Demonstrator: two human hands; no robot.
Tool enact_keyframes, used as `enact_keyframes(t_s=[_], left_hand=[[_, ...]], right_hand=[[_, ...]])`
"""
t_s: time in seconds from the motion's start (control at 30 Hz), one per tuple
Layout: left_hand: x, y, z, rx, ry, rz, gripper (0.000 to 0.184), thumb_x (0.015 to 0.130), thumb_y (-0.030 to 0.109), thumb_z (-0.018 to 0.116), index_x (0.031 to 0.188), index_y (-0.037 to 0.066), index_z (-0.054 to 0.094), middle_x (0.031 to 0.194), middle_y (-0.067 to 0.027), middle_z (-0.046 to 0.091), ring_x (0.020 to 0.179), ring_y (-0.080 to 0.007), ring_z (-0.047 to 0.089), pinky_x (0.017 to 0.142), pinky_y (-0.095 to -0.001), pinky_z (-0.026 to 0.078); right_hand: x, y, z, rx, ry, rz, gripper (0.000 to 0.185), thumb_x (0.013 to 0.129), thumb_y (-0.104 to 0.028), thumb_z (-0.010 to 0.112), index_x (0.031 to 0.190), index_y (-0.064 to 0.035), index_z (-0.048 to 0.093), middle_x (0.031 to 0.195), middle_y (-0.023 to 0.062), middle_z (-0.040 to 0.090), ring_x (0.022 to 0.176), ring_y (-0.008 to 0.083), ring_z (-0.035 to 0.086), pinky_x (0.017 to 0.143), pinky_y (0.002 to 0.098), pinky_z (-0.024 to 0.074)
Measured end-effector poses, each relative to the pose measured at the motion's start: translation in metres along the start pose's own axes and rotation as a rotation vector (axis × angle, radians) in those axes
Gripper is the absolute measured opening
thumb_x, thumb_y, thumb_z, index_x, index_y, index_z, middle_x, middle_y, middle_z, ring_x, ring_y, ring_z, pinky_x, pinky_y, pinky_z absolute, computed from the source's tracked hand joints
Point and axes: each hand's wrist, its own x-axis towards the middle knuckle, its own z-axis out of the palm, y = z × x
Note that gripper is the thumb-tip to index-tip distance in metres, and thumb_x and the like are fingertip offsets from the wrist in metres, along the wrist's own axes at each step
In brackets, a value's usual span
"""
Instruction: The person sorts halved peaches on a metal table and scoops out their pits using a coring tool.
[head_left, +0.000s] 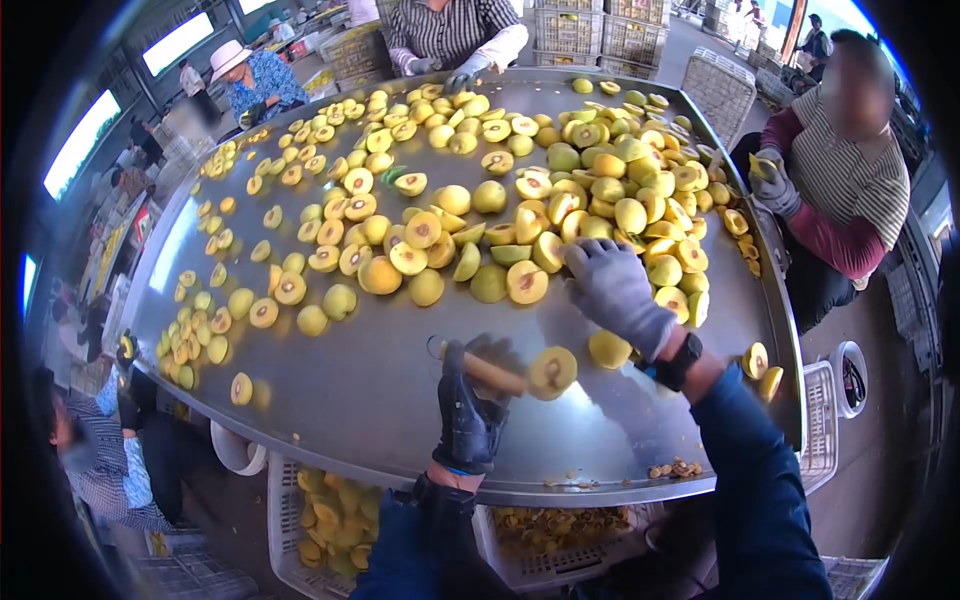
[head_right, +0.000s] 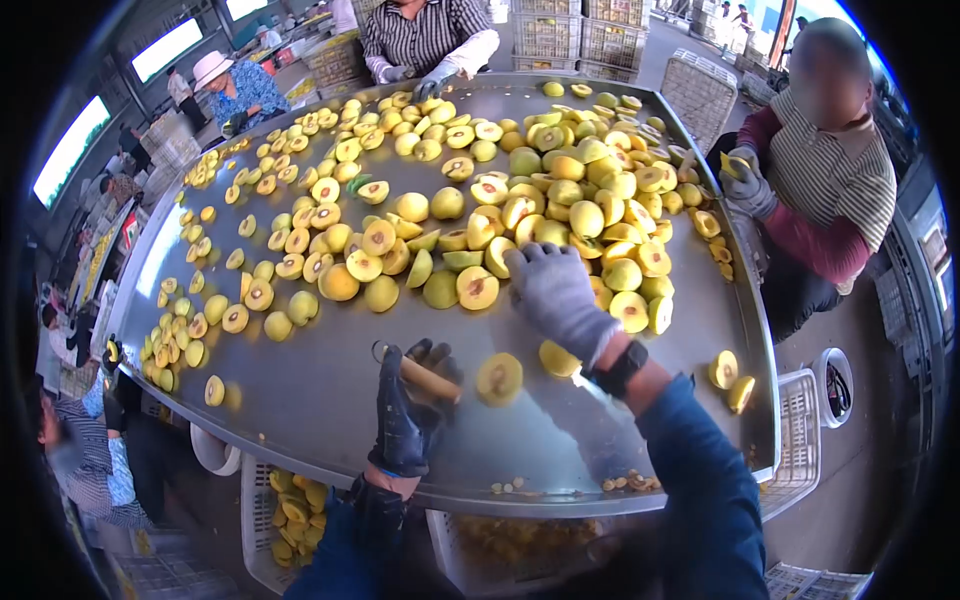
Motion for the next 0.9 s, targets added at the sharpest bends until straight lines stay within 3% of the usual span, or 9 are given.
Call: enact_keyframes(t_s=[0.13, 0.33, 0.37, 0.47, 0.5, 0.6, 0.7, 0.8, 0.9], left_hand=[[0.007, 0.016, -0.009, 0.029, -0.047, 0.056, 0.049, 0.099, 0.048, 0.048, 0.123, 0.005, 0.049, 0.12, -0.0148, 0.059, 0.103, -0.028, 0.061, 0.086, -0.0421, 0.054], [0.001, 0.026, -0.005, 0.018, -0.033, 0.057, 0.051, 0.099, 0.048, 0.048, 0.127, 0.005, 0.049, 0.122, -0.0153, 0.058, 0.102, -0.0281, 0.062, 0.089, -0.042, 0.053], [0.0, 0.026, -0.004, 0.005, -0.027, 0.058, 0.05, 0.099, 0.047, 0.048, 0.126, 0.005, 0.05, 0.121, -0.0153, 0.059, 0.101, -0.028, 0.062, 0.089, -0.0419, 0.053], [0.004, 0.029, -0.014, 0.018, -0.019, 0.109, 0.049, 0.099, 0.047, 0.05, 0.122, 0.004, 0.053, 0.115, -0.0149, 0.062, 0.1, -0.0277, 0.063, 0.089, -0.0421, 0.053], [0.007, 0.028, -0.021, 0.022, -0.019, 0.124, 0.048, 0.099, 0.046, 0.05, 0.121, 0.004, 0.054, 0.113, -0.0147, 0.063, 0.1, -0.0277, 0.063, 0.089, -0.0422, 0.053], [0.008, 0.04, -0.03, -0.138, 0.002, 0.12, 0.048, 0.097, 0.044, 0.056, 0.121, 0.002, 0.054, 0.112, -0.015, 0.064, 0.101, -0.0282, 0.063, 0.089, -0.0435, 0.053], [0.01, 0.045, -0.036, -0.105, 0.0, 0.141, 0.052, 0.099, 0.047, 0.049, 0.126, 0.002, 0.05, 0.119, -0.0163, 0.061, 0.103, -0.0291, 0.062, 0.093, -0.0453, 0.051], [0.013, 0.044, -0.036, -0.138, -0.01, 0.143, 0.053, 0.099, 0.047, 0.049, 0.126, 0.002, 0.05, 0.119, -0.0167, 0.061, 0.103, -0.0289, 0.062, 0.093, -0.0449, 0.051], [0.012, 0.042, -0.025, -0.081, 0.028, 0.183, 0.053, 0.099, 0.048, 0.05, 0.125, 0.001, 0.051, 0.117, -0.0162, 0.061, 0.103, -0.0284, 0.062, 0.093, -0.0437, 0.052]], right_hand=[[0.038, 0.022, 0.087, -0.415, 0.077, -0.178, 0.032, 0.085, -0.015, 0.053, 0.116, -0.0049, 0.059, 0.116, 0.0127, 0.063, 0.108, 0.0269, 0.06, 0.099, 0.0496, 0.0408], [0.047, -0.006, 0.066, -0.259, -0.237, -0.182, 0.031, 0.082, -0.023, 0.061, 0.108, -0.0055, 0.061, 0.105, 0.0103, 0.065, 0.105, 0.0276, 0.062, 0.101, 0.0502, 0.0394], [0.044, -0.013, 0.057, -0.254, -0.343, -0.161, 0.037, 0.077, -0.03, 0.068, 0.105, -0.0067, 0.061, 0.098, 0.0093, 0.065, 0.103, 0.0273, 0.063, 0.102, 0.0499, 0.0393], [0.0, -0.005, 0.02, 0.015, -0.163, -0.128, 0.043, 0.072, -0.035, 0.072, 0.104, -0.0074, 0.061, 0.097, 0.0111, 0.066, 0.1, 0.0277, 0.063, 0.101, 0.0497, 0.0394], [-0.021, 0.001, -0.001, 0.1, -0.053, 0.008, 0.048, 0.071, -0.034, 0.073, 0.109, -0.0084, 0.06, 0.097, 0.0133, 0.066, 0.099, 0.0293, 0.063, 0.101, 0.047, 0.0408], [-0.093, 0.05, -0.042, 0.108, 0.224, 0.235, 0.053, 0.071, -0.019, 0.074, 0.12, -0.0092, 0.058, 0.102, 0.015, 0.067, 0.098, 0.0359, 0.062, 0.089, 0.046, 0.0472], [-0.162, 0.127, -0.036, -0.041, 0.216, 0.495, 0.052, 0.073, -0.017, 0.072, 0.123, -0.0109, 0.056, 0.107, 0.0156, 0.066, 0.102, 0.0363, 0.062, 0.089, 0.0445, 0.0489], [-0.196, 0.165, -0.029, -0.306, -0.033, 0.697, 0.053, 0.075, -0.017, 0.071, 0.125, -0.0103, 0.055, 0.119, 0.0177, 0.063, 0.112, 0.0346, 0.059, 0.097, 0.0443, 0.045], [-0.151, 0.129, -0.034, -0.131, 0.127, 0.45, 0.052, 0.078, -0.018, 0.07, 0.127, -0.0098, 0.055, 0.123, 0.0181, 0.061, 0.116, 0.0343, 0.056, 0.1, 0.0445, 0.0427]])
